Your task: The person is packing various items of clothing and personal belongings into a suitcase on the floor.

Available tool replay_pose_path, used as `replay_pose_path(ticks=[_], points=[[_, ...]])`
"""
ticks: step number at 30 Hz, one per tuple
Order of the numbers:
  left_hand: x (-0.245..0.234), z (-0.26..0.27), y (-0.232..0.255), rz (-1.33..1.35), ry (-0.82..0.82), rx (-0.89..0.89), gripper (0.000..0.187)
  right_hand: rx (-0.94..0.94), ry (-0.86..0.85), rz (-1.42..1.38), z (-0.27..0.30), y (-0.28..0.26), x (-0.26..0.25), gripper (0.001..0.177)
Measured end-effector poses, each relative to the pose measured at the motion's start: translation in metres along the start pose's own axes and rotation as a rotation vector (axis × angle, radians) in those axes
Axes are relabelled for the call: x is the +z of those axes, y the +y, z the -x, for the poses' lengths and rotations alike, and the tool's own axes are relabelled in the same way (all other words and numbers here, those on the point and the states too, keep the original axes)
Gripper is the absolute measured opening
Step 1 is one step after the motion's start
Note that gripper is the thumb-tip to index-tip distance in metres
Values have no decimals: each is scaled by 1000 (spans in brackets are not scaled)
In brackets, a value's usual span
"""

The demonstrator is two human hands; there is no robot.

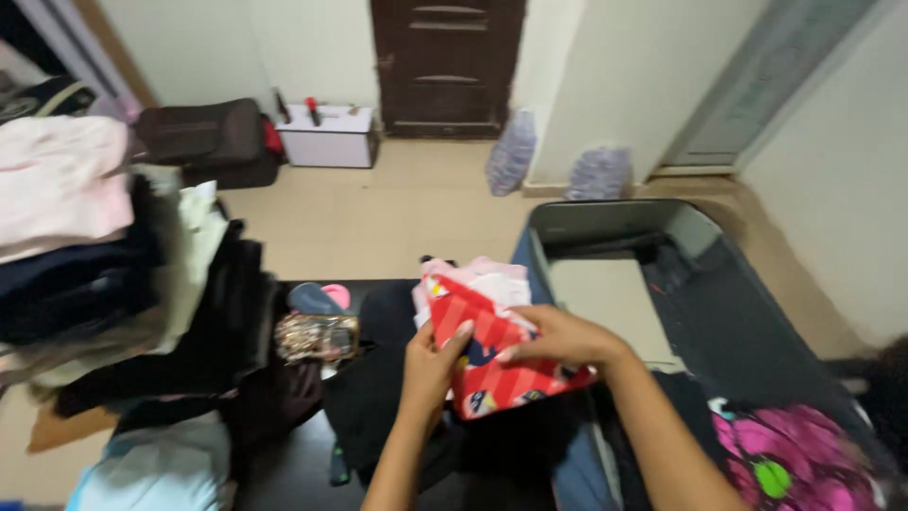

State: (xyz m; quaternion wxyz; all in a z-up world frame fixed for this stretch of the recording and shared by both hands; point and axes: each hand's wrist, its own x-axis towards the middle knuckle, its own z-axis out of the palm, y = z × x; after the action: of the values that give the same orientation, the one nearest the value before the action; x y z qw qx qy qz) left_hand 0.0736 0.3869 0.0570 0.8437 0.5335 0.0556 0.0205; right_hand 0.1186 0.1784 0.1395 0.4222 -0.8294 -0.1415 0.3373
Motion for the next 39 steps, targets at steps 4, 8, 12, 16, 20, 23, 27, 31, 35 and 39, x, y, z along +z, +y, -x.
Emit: replay_pose_path(ticks=[4, 8, 12, 16, 20, 23, 27, 31, 35, 39], points=[[90, -8, -14, -76, -252, 55, 33, -297, 106, -223, 55, 65, -61, 54], [156, -20, -49, -164, -350, 10, 32, -272, 419, -2, 120, 99, -92, 41], [195, -33, -102, -23, -392, -60, 41, -63, 687, 154, 171, 137, -100, 33], [209, -24, -127, -57, -416, -275, 65, -205, 789, 506, 190, 163, -90, 27], [220, -14, -108, -47, -301, -417, 56, -71, 787, 603, 198, 145, -58, 28], [218, -8, -102, -28, -306, -327, 60, -178, 771, 646, 196, 138, -42, 23], [216, -2, -103, -105, -242, -346, 46, -218, 660, 647, 192, 139, -33, 31], [211, 1, -127, 113, -262, -288, 36, -305, 669, 586, 193, 145, -33, 38], [231, 21, -129, 349, -262, -309, 36, -232, 702, 629, 204, 166, -63, 75], [252, 48, -145, 274, -314, -372, 49, -184, 580, 819, 223, 212, -97, 92]])
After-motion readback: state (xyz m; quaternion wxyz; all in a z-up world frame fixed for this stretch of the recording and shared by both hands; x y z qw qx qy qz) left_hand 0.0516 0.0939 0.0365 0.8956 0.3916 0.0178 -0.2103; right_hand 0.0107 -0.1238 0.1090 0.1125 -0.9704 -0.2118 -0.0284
